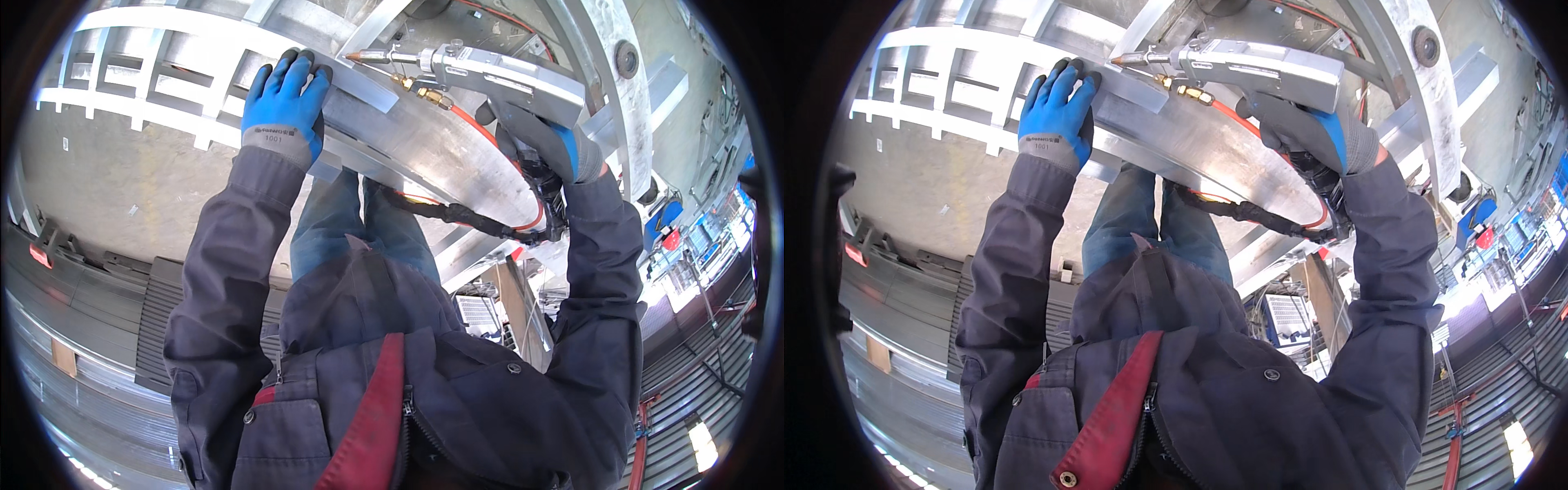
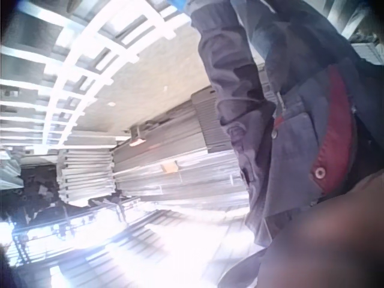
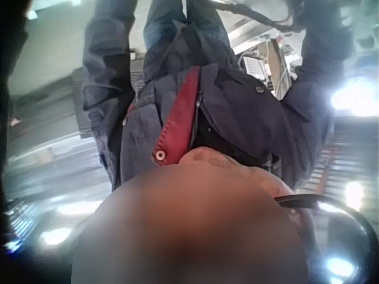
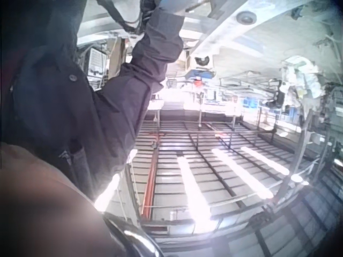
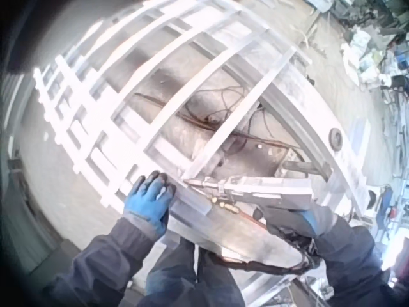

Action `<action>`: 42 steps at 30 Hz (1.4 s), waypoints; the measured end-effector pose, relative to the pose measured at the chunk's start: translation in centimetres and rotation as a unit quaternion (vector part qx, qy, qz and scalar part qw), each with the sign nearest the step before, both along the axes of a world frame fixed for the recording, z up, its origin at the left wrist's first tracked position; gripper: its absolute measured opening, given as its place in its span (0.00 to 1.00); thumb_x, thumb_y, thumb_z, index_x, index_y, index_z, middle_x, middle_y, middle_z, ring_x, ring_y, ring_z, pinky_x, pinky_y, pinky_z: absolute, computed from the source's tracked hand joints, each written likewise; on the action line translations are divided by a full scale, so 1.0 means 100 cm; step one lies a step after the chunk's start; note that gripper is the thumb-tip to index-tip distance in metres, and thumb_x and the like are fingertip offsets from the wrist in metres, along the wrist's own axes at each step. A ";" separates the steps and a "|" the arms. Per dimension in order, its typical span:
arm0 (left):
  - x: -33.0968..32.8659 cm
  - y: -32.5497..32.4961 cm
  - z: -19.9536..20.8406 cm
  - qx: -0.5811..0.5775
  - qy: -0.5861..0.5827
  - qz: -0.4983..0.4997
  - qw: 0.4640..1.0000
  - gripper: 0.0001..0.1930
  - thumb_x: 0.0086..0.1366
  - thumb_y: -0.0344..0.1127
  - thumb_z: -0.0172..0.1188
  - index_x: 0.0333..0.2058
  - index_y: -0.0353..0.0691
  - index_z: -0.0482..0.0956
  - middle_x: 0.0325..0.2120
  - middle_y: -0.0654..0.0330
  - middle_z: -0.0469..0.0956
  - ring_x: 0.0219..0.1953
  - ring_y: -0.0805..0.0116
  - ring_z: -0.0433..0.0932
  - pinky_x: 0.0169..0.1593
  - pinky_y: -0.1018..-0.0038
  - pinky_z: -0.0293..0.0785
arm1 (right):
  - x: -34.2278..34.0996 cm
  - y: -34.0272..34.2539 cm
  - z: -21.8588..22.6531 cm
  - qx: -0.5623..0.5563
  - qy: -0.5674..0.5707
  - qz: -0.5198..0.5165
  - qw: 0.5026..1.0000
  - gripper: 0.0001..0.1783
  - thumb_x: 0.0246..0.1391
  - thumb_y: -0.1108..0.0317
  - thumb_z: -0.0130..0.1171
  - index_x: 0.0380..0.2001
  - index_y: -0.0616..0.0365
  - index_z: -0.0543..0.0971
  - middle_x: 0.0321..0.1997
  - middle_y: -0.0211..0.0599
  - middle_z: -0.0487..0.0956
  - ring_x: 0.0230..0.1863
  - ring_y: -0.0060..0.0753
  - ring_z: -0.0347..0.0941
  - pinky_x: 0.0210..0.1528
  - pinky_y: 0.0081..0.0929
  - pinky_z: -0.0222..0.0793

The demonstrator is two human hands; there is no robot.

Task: The person welds joints on a large aluminum ladder-like frame using a handheld welding torch. They repeatedly position the torch, weld seams, and reposition the frame to access different joints.

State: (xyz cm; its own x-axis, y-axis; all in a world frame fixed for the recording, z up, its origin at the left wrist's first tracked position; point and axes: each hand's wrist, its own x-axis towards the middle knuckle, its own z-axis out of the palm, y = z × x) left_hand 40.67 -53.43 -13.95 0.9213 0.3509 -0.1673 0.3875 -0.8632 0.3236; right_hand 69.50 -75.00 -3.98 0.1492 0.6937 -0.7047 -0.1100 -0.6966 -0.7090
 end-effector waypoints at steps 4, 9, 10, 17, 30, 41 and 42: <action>0.001 0.000 0.000 0.004 -0.021 0.001 1.000 0.23 0.64 0.27 0.61 0.58 0.49 0.81 0.62 0.52 0.75 0.69 0.48 0.71 0.72 0.52 0.65 | 0.001 0.003 -0.004 0.007 -0.010 0.014 1.000 0.17 0.70 0.56 0.59 0.44 0.59 0.86 0.20 0.23 0.72 0.20 0.15 0.63 0.22 0.19 0.57; 0.000 0.000 -0.004 0.011 0.004 -0.002 1.000 0.23 0.64 0.32 0.62 0.59 0.53 0.80 0.65 0.56 0.73 0.71 0.52 0.69 0.75 0.52 0.62 | 0.010 0.005 0.031 0.020 -0.012 -0.026 0.999 0.19 0.73 0.58 0.55 0.47 0.64 0.85 0.26 0.30 0.78 0.26 0.18 0.71 0.27 0.20 0.65; -0.001 0.000 -0.004 0.011 0.002 -0.001 1.000 0.23 0.64 0.32 0.62 0.59 0.53 0.80 0.65 0.56 0.73 0.71 0.52 0.69 0.75 0.52 0.62 | 0.013 0.005 0.042 0.031 -0.015 -0.047 0.998 0.19 0.73 0.59 0.55 0.48 0.65 0.84 0.28 0.32 0.79 0.27 0.19 0.73 0.28 0.20 0.66; 0.000 0.001 -0.003 0.021 -0.014 -0.007 1.000 0.21 0.63 0.28 0.63 0.56 0.50 0.82 0.60 0.50 0.76 0.67 0.47 0.72 0.71 0.51 0.67 | 0.033 0.020 0.030 0.068 -0.061 0.008 0.996 0.22 0.75 0.54 0.52 0.45 0.64 0.86 0.20 0.25 0.74 0.21 0.16 0.69 0.25 0.19 0.62; 0.002 0.001 0.001 0.022 0.016 -0.011 1.000 0.22 0.64 0.31 0.63 0.58 0.51 0.82 0.64 0.51 0.74 0.70 0.50 0.70 0.74 0.51 0.63 | 0.025 0.021 -0.012 0.045 -0.021 0.117 0.992 0.24 0.73 0.47 0.56 0.42 0.58 0.86 0.20 0.27 0.75 0.20 0.16 0.69 0.23 0.20 0.64; 0.002 0.001 0.001 0.026 -0.019 -0.010 0.999 0.22 0.64 0.28 0.61 0.57 0.49 0.80 0.61 0.49 0.76 0.67 0.45 0.74 0.72 0.51 0.67 | 0.022 0.022 -0.018 0.076 -0.044 0.094 0.992 0.23 0.71 0.46 0.59 0.42 0.58 0.86 0.23 0.28 0.78 0.23 0.17 0.72 0.24 0.20 0.67; 0.002 0.000 0.001 0.025 -0.020 -0.010 0.999 0.22 0.64 0.28 0.61 0.57 0.49 0.80 0.61 0.49 0.76 0.67 0.45 0.74 0.72 0.51 0.67 | 0.023 0.021 -0.018 0.075 -0.042 0.096 0.992 0.23 0.71 0.46 0.59 0.43 0.58 0.86 0.23 0.29 0.79 0.23 0.16 0.73 0.24 0.19 0.67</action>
